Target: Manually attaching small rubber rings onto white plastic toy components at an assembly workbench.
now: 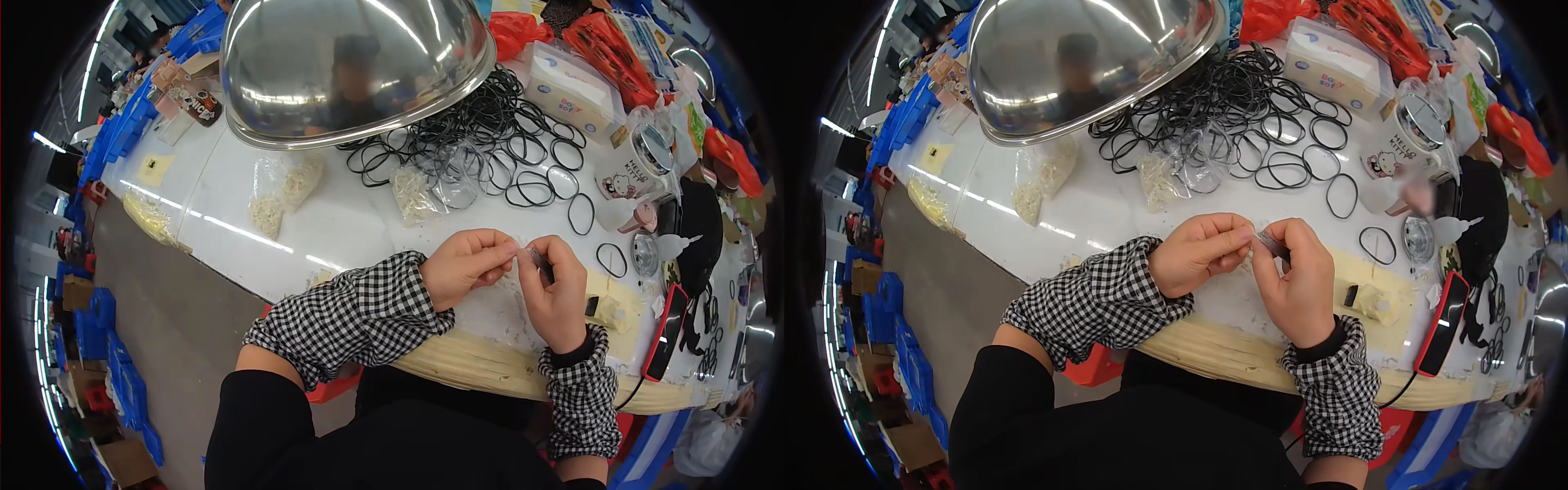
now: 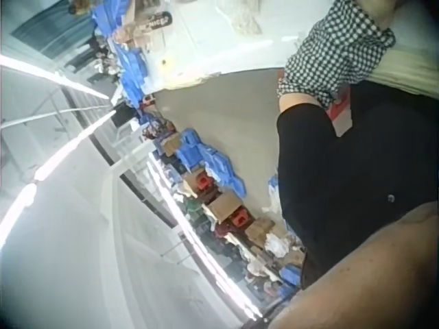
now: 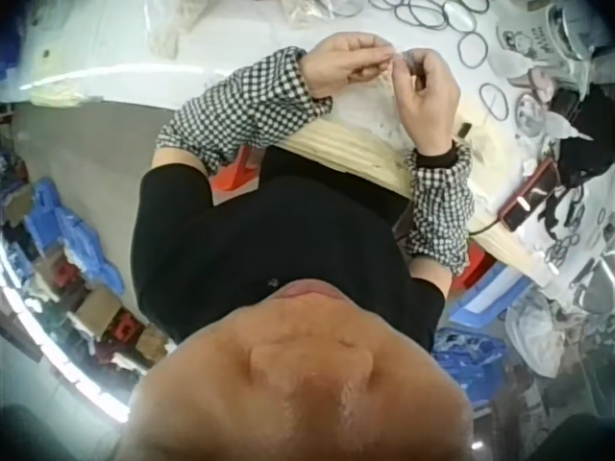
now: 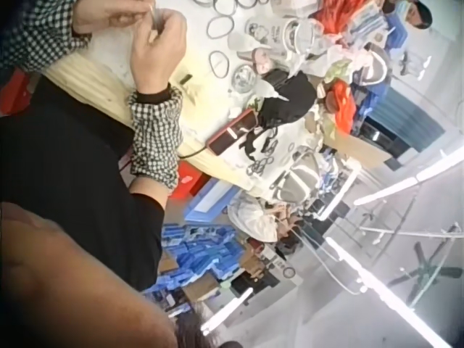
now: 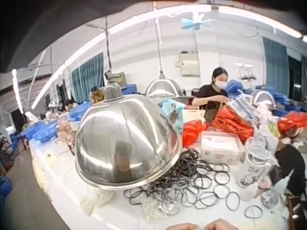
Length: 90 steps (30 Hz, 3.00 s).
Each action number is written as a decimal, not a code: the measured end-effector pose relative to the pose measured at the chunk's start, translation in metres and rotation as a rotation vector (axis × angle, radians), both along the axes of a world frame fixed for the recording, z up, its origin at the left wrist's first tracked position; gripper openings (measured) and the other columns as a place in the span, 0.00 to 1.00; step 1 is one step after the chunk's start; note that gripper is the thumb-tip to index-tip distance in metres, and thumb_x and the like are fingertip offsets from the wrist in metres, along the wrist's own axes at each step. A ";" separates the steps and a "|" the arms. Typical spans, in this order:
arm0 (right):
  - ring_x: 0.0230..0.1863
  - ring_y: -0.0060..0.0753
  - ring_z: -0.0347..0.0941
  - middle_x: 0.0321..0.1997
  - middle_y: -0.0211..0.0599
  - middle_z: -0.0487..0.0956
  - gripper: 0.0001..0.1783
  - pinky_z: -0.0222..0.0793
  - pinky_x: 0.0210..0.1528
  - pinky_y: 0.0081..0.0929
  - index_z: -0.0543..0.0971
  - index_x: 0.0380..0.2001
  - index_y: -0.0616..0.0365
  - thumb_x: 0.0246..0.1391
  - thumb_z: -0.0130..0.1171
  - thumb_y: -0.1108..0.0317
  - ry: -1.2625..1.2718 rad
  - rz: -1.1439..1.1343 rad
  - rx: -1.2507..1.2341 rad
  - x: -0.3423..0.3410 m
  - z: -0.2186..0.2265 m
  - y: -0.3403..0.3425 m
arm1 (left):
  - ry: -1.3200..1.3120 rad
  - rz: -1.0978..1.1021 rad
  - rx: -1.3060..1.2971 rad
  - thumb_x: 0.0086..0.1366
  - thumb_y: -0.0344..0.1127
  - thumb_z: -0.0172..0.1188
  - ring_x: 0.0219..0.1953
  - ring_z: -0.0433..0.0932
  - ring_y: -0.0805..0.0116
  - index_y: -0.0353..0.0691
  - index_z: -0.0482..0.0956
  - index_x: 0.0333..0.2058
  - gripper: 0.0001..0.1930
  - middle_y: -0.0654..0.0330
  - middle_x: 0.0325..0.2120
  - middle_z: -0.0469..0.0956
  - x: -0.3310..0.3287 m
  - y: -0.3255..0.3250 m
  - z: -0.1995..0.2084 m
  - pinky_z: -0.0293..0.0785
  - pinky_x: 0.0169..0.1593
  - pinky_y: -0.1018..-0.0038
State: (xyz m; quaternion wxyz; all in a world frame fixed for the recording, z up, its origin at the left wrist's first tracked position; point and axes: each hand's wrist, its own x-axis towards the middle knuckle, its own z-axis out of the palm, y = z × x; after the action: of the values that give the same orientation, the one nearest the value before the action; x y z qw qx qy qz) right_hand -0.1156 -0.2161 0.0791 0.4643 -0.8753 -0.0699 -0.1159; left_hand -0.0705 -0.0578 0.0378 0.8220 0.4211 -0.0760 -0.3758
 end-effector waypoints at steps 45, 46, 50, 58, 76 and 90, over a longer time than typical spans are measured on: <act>0.17 0.34 0.67 0.17 0.32 0.68 0.17 0.60 0.18 0.28 0.69 0.22 0.56 0.52 0.59 0.55 -0.315 -0.003 -0.374 -0.001 -0.003 -0.003 | 0.105 -0.233 -0.378 0.70 0.38 0.47 0.25 0.59 0.84 0.41 0.68 0.36 0.08 0.70 0.26 0.65 0.003 0.007 0.003 0.59 0.31 0.86; 0.17 0.34 0.67 0.17 0.32 0.68 0.17 0.60 0.18 0.28 0.69 0.22 0.56 0.52 0.59 0.55 -0.315 -0.001 -0.377 -0.001 -0.003 -0.003 | 0.099 -0.235 -0.383 0.70 0.38 0.47 0.25 0.59 0.84 0.41 0.68 0.36 0.08 0.70 0.26 0.65 0.003 0.007 0.004 0.58 0.31 0.86; 0.17 0.34 0.67 0.17 0.31 0.69 0.17 0.60 0.18 0.28 0.69 0.22 0.55 0.52 0.60 0.55 -0.291 0.014 -0.373 -0.003 -0.001 -0.003 | 0.087 -0.240 -0.392 0.70 0.38 0.47 0.24 0.59 0.84 0.41 0.68 0.36 0.08 0.70 0.26 0.65 0.003 0.006 0.004 0.58 0.30 0.86; 0.17 0.35 0.67 0.18 0.32 0.69 0.16 0.60 0.18 0.28 0.69 0.23 0.56 0.52 0.59 0.56 -0.295 0.027 -0.321 -0.003 -0.002 -0.002 | 0.069 -0.249 -0.411 0.69 0.39 0.48 0.23 0.61 0.83 0.43 0.65 0.36 0.07 0.69 0.25 0.67 0.003 0.005 -0.001 0.57 0.29 0.85; 0.18 0.34 0.70 0.17 0.32 0.72 0.16 0.62 0.19 0.27 0.72 0.22 0.56 0.53 0.58 0.55 -0.204 0.214 -0.252 -0.002 0.004 -0.010 | 0.024 -0.252 -0.371 0.69 0.39 0.47 0.23 0.59 0.83 0.42 0.67 0.35 0.08 0.70 0.24 0.64 0.004 0.005 -0.002 0.58 0.29 0.85; 0.20 0.36 0.70 0.21 0.35 0.72 0.09 0.64 0.22 0.27 0.72 0.25 0.59 0.48 0.61 0.69 -0.274 -0.173 -0.240 0.003 0.010 -0.018 | 0.145 -0.150 -0.320 0.69 0.36 0.47 0.28 0.64 0.80 0.40 0.69 0.35 0.07 0.66 0.29 0.70 0.006 0.005 0.006 0.63 0.33 0.84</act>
State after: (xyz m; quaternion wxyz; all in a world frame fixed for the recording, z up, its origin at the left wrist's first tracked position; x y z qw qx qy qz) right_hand -0.1130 -0.2338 0.0888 0.3312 -0.9030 -0.0705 -0.2643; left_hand -0.0641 -0.0525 0.0439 0.8514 0.2500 -0.1065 -0.4485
